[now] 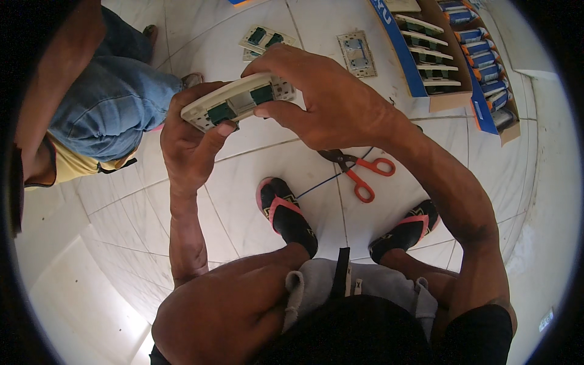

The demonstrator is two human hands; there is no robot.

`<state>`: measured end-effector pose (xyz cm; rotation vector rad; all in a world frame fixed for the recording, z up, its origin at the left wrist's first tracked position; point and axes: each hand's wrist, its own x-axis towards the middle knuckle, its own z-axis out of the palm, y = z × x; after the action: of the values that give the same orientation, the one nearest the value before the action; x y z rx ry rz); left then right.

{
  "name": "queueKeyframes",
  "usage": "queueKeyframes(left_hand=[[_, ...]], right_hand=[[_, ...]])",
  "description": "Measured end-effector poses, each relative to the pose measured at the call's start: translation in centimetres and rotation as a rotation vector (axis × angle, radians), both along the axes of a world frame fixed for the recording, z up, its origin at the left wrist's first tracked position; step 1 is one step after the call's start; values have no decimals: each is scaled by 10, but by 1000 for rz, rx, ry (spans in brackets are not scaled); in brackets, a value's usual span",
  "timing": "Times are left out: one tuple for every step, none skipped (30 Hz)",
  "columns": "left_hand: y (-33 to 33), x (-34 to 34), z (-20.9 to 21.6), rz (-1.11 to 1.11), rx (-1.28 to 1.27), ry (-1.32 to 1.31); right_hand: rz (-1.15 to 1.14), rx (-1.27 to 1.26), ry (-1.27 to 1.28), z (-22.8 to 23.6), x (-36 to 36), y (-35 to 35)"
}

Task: The person assembles electrical switches by picking them from a box, cutting and stripping wires with shears and pliers, and inserting the wires into the switch housing.

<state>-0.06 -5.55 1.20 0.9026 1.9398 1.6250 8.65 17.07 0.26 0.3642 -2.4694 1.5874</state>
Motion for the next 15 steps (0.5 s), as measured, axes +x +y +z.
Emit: queueKeyframes(left_hand=[[0, -1, 0, -18, -3, -23], [0, -1, 3, -25, -5, -54], [0, 0, 6, -33, -7, -84], [0, 1, 8, -40, -11, -116], [-2, 0, 5, -51, -10, -80], [-4, -2, -1, -61, -10, -43], [-5, -4, -3, -73, -9, -5], [-5, -3, -2, -66, -22, -6], [-5, -2, 0, -60, -35, -7], [-5, -1, 1, -53, -46, -9], [-5, 1, 2, -50, -68, -8], [-5, 1, 4, -47, -89, -6], [-6, 2, 5, -44, -112, -5], [-5, 1, 6, -56, -160, 95], [-3, 1, 9, -68, -208, 194]], right_hand=[[-6, 0, -14, -2, 1, 0], [-13, 1, -28, -3, 2, 0], [-11, -2, -31, -3, 2, 0], [-9, -6, -34, -4, 2, 0], [-7, -10, -38, -5, 2, 0], [-6, 11, -39, -5, 2, -1], [-7, 32, -40, -3, 1, 0], [-8, 53, -41, -2, 0, 0], [-18, 57, -42, 0, 0, 0], [-27, 62, -44, 2, 0, -1], [-36, 67, -45, 3, 0, -3], [-38, 80, -26, 3, 0, -3], [-41, 91, -6, 3, 0, -5], [-43, 103, 13, 3, 0, -6], [-48, 113, 14, 3, 0, -6]])
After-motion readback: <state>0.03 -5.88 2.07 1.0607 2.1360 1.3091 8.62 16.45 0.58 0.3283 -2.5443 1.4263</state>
